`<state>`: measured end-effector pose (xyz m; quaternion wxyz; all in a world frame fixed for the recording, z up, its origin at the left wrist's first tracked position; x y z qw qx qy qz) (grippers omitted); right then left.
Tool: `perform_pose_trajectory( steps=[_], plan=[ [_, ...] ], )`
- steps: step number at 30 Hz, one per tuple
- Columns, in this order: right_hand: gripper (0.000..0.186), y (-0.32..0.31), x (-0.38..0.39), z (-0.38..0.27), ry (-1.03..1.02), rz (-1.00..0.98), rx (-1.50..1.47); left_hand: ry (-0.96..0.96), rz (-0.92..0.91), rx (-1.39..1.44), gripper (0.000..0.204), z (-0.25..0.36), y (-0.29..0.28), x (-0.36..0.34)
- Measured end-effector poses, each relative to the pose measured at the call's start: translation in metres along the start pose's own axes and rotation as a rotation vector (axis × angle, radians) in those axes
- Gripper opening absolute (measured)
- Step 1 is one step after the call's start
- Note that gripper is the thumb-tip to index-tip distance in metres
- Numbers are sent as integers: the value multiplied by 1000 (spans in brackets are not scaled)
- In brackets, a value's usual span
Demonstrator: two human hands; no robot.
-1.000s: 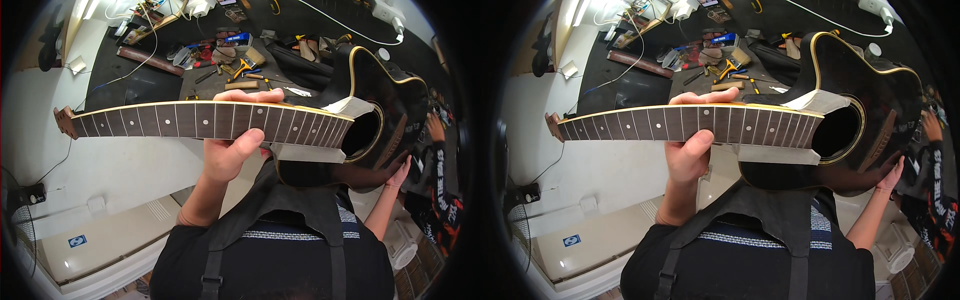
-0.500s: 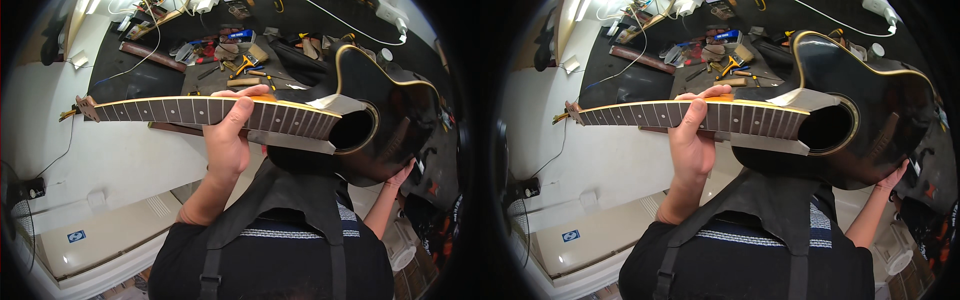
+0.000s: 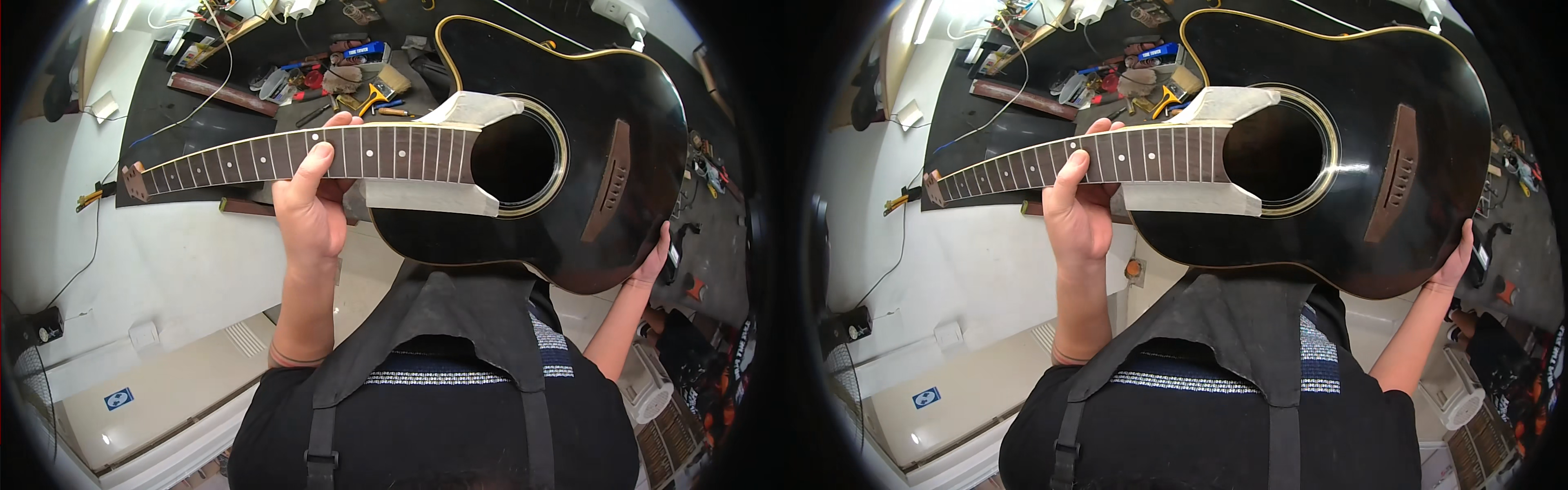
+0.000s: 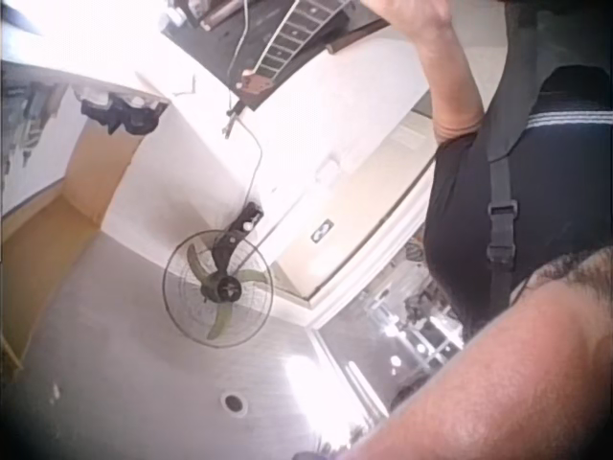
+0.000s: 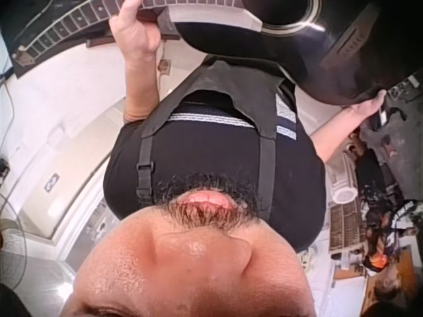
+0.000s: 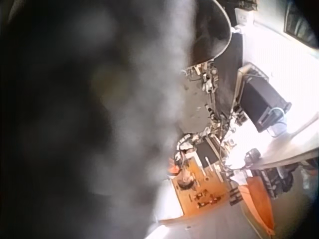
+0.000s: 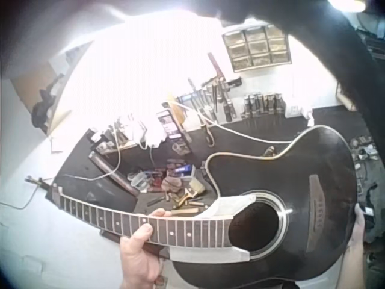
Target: The person sands the guitar fretboard with sandpaper, then brushes the fretboard and body with a brush. They spray a liquid onto the fretboard and apply masking tape along the edge of the fretboard.
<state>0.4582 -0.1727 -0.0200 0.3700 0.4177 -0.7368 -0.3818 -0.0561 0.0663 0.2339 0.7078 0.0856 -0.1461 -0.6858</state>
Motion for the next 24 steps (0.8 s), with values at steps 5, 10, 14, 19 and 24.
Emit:
perform_pose_trajectory(
  steps=[5, 10, 14, 19, 24],
  plan=[
    [56, 5, -3, -16, -22, 42, 119, 122, -31, -49, 47, 2, 0, 3],
    [53, -6, -6, -37, -9, -37, 224, 172, -58, -119, 50, 9, -1, 4],
    [59, -17, -4, -50, -6, -89, 273, 209, -109, -104, 51, 11, -2, 2],
    [73, -17, 4, -57, 17, -191, 255, 217, -124, -142, 48, 15, -3, 4],
    [93, 95, 20, -19, 55, -77, 191, 348, -126, -241, 46, 8, -32, -4]
  ],
)
Point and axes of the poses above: each hand's wrist, its own x-axis away from the middle knuckle, its own y-axis out of the palm, z = x × y, the point moved 1 cm from there along -x, towards the middle knuckle, and after that the axes turned 9 degrees about z, right-handed, at the moved point
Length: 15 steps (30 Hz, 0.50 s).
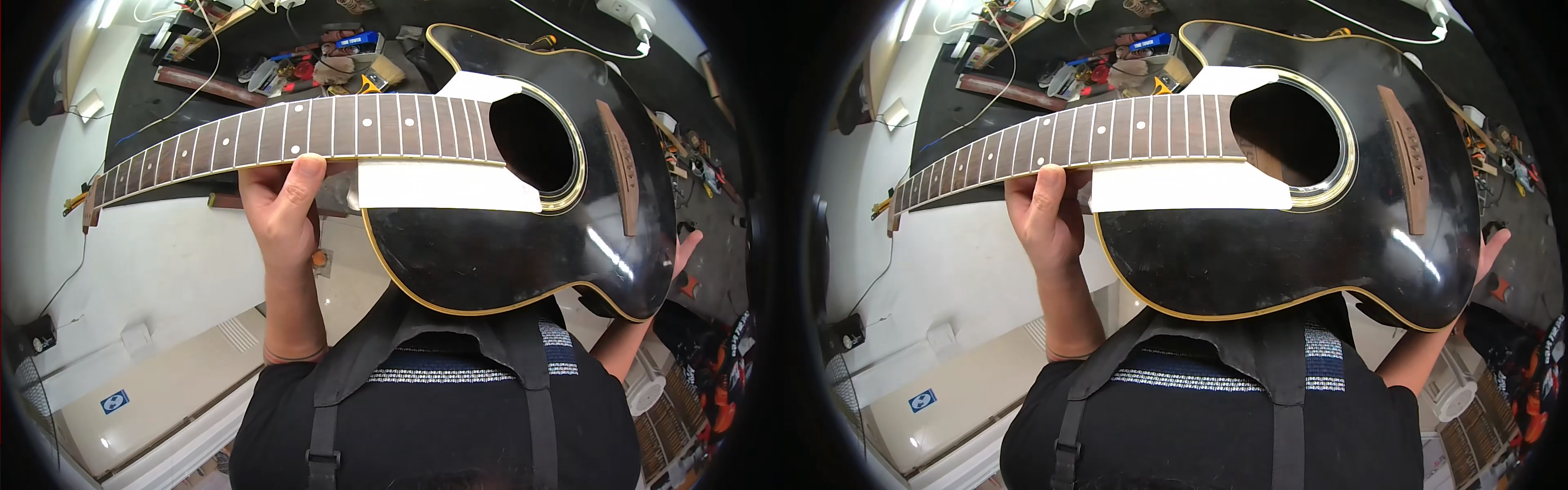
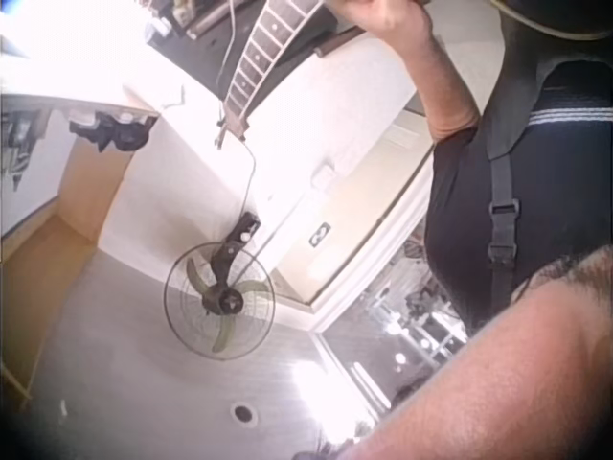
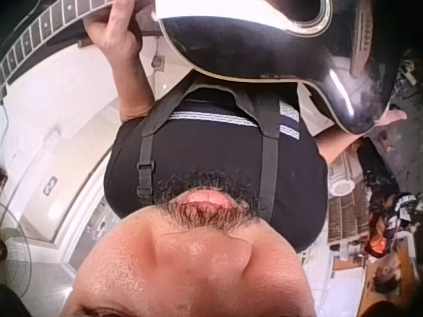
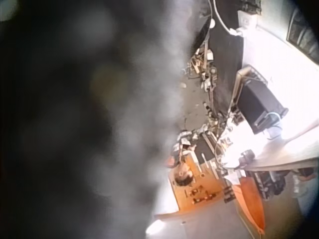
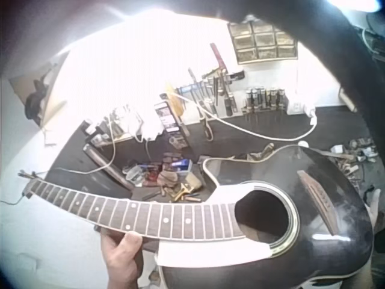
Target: The person sands the guitar fretboard with sandpaper, then brushes the fretboard and body with a brush. They spray a liquid onto the fretboard and apply masking tape along the edge of the fretboard.
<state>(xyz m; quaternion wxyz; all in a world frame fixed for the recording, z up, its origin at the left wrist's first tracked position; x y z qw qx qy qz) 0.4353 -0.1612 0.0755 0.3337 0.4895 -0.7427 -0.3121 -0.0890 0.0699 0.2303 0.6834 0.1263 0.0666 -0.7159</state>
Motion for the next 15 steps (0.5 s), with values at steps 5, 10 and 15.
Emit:
perform_pose_trajectory(
  steps=[5, 10, 15],
  plan=[
    [94, -7, 12, 2, 56, 180, 15, 140, 76, -76, 67, -6, -4, -8],
    [96, 46, 9, 10, 2, 145, -48, 162, 137, -52, 85, 6, 9, -9],
    [95, 17, -13, -15, 193, 208, -135, 97, 162, 92, 73, 16, 14, -10]
  ],
)
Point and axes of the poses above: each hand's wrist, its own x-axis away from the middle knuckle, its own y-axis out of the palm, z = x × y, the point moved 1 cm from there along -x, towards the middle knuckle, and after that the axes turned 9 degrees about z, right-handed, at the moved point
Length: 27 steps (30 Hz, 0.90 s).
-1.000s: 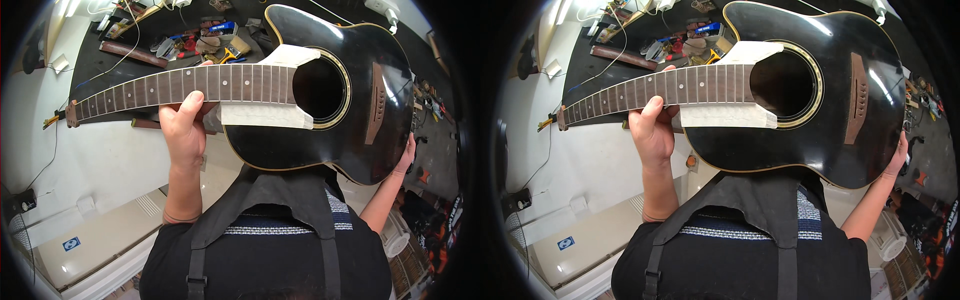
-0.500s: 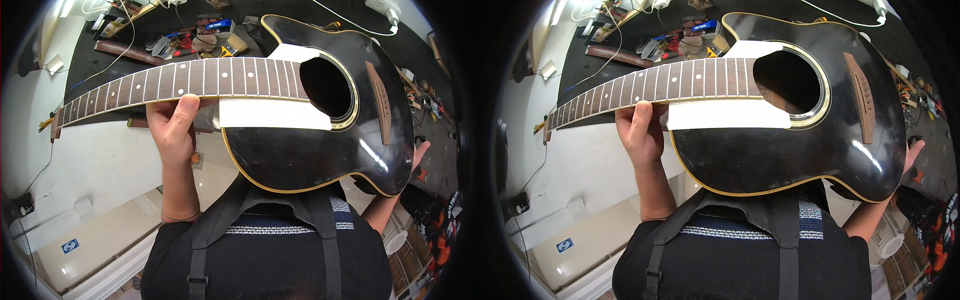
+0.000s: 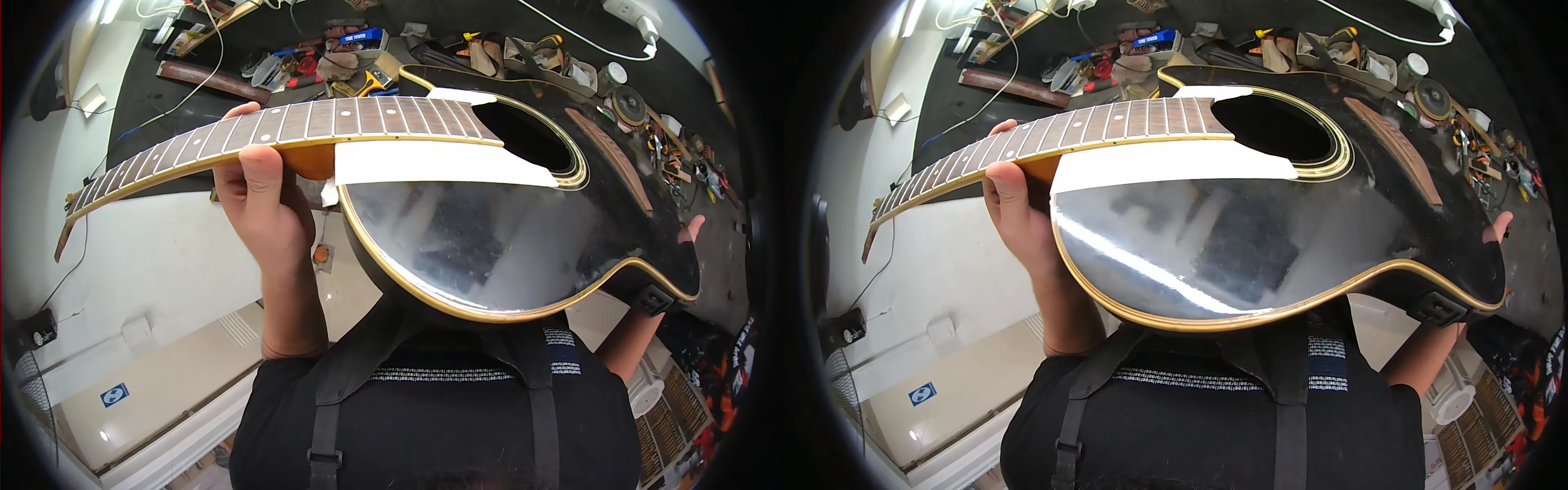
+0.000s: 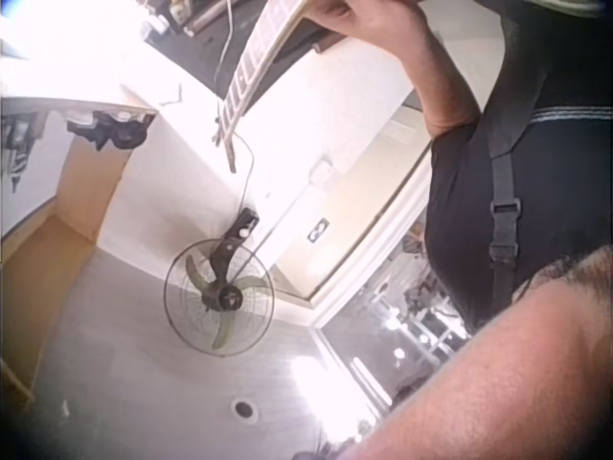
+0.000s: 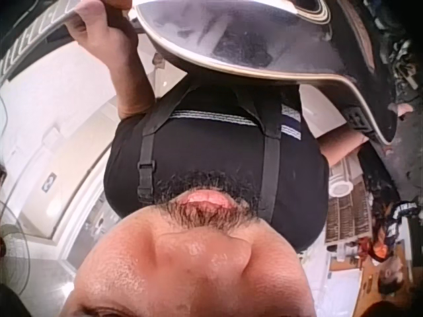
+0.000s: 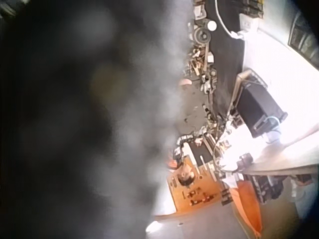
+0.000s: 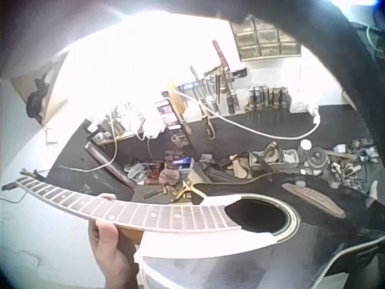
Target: The person sands the guitar fretboard with sandpaper, then brushes the fretboard and body with a brush. They spray a liquid onto the fretboard and apply masking tape along the edge of the fretboard.
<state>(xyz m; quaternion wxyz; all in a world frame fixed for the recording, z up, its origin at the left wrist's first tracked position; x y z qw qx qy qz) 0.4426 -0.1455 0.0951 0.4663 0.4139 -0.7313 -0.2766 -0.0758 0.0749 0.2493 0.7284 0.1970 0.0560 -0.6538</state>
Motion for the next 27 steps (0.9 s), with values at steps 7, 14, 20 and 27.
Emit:
perform_pose_trajectory(
  steps=[7, 14, 20, 27],
  plan=[
    [97, 16, -7, -14, 63, -326, 132, -62, 80, 0, 62, 5, -4, -4],
    [97, 12, -6, -28, -64, -238, 197, -84, 139, -56, 61, 8, -1, -4],
    [96, 12, -2, -30, -88, -227, 219, -98, 148, -45, 60, 7, -6, -6],
    [95, 9, 4, -32, -110, -222, 229, -101, 148, -70, 64, 6, -6, -1]
  ],
)
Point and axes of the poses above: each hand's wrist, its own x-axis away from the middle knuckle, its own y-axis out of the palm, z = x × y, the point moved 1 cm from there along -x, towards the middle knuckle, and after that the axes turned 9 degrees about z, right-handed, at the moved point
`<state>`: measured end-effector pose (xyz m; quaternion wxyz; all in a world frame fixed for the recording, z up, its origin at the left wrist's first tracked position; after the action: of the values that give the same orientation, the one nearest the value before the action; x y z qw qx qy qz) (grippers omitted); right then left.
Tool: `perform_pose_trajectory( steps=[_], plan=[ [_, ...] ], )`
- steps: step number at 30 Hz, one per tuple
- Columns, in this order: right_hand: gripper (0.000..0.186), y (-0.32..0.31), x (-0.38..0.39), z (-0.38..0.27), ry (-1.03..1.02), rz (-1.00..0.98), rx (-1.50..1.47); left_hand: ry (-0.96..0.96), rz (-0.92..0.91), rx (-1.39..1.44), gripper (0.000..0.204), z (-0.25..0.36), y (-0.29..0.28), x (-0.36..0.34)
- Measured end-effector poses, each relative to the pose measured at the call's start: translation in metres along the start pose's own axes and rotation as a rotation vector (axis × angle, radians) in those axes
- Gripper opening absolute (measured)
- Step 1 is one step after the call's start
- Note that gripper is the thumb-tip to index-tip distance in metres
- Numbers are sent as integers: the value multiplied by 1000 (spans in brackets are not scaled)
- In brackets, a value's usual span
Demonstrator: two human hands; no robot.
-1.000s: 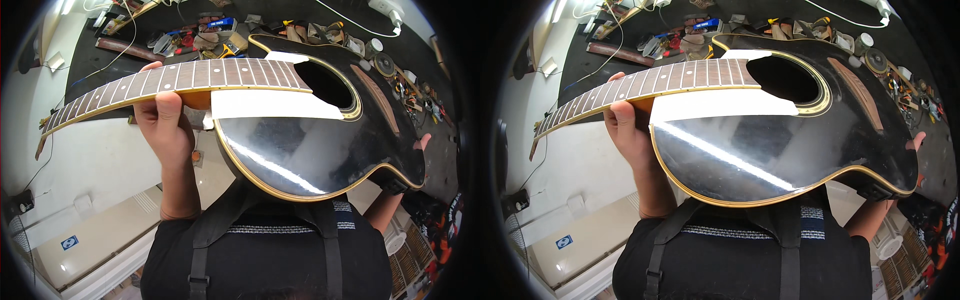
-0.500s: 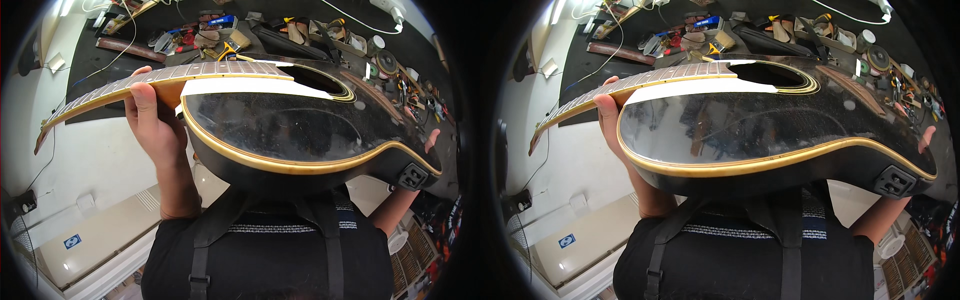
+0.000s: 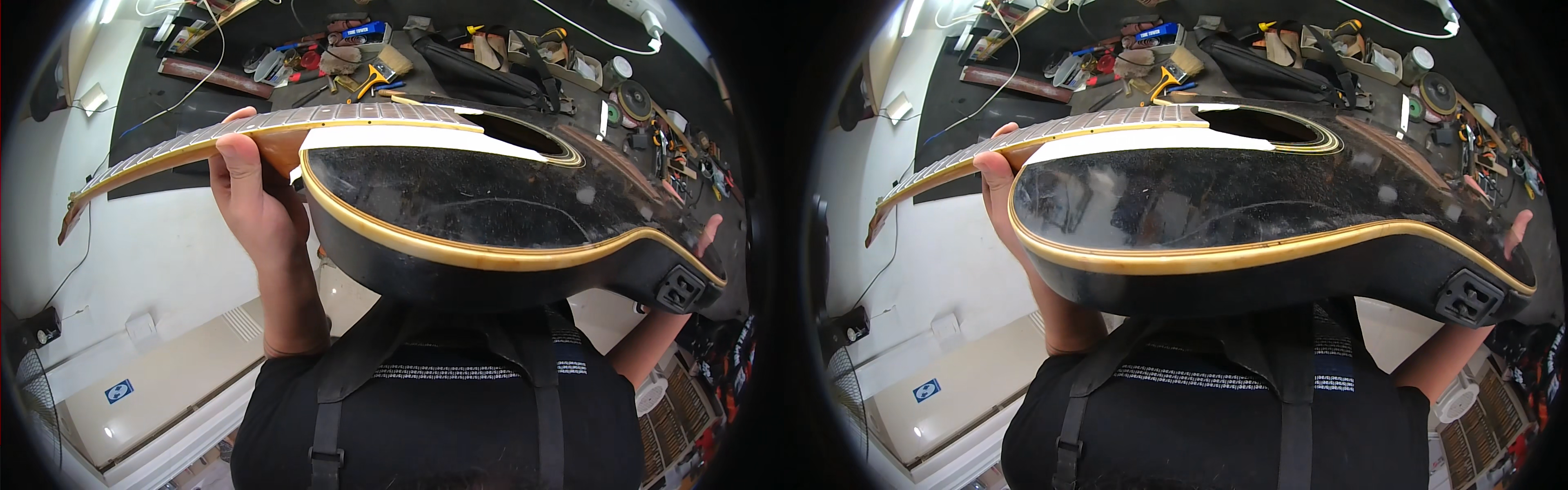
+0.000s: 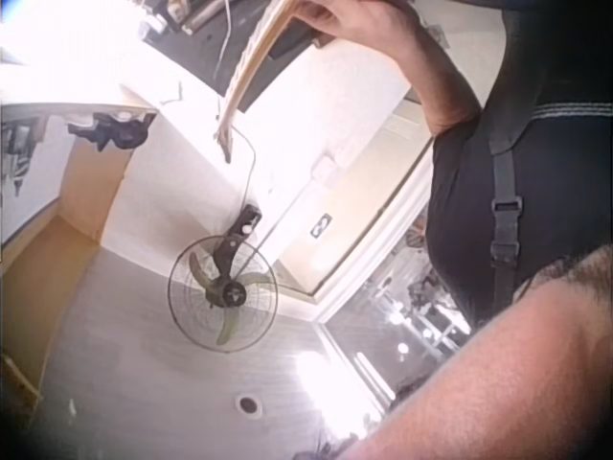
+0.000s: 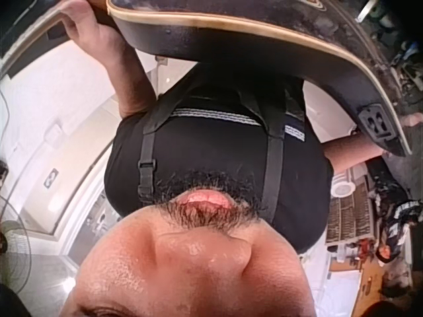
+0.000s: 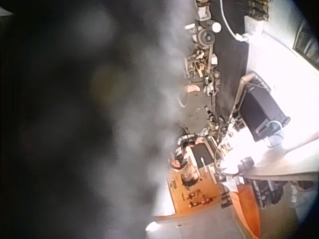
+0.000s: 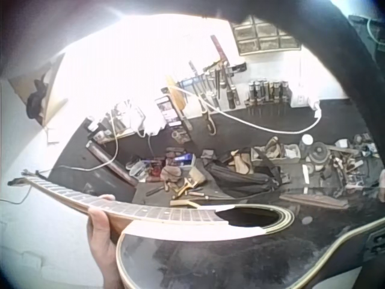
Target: The person sands the guitar fretboard with sandpaper, then brushes the fretboard and body with a brush. They spray a liquid onto the fretboard and apply masking tape along the edge of the fretboard.
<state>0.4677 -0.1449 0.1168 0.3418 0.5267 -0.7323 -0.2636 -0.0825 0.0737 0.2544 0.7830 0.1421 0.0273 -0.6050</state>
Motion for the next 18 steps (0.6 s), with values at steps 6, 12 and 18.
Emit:
perform_pose_trajectory(
  steps=[6, 12, 18],
  plan=[
    [95, 0, 3, -2, -18, -3, 10, 4, -16, 4, 66, -1, -4, 1],
    [95, 0, 7, 0, -40, -10, 17, 24, -31, 19, 66, 0, -1, 5],
    [94, -5, 15, -3, -84, -26, 21, -8, -40, 63, 68, 3, -4, 5]
  ],
)
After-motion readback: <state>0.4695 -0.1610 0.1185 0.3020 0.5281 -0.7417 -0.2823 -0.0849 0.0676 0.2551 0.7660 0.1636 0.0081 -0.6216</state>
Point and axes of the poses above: each hand's wrist, its own x-axis away from the middle knuckle, its own y-axis out of the palm, z = x × y, the point moved 1 cm from there along -x, towards the middle knuckle, and after that the axes turned 9 degrees about z, right-handed, at the moved point
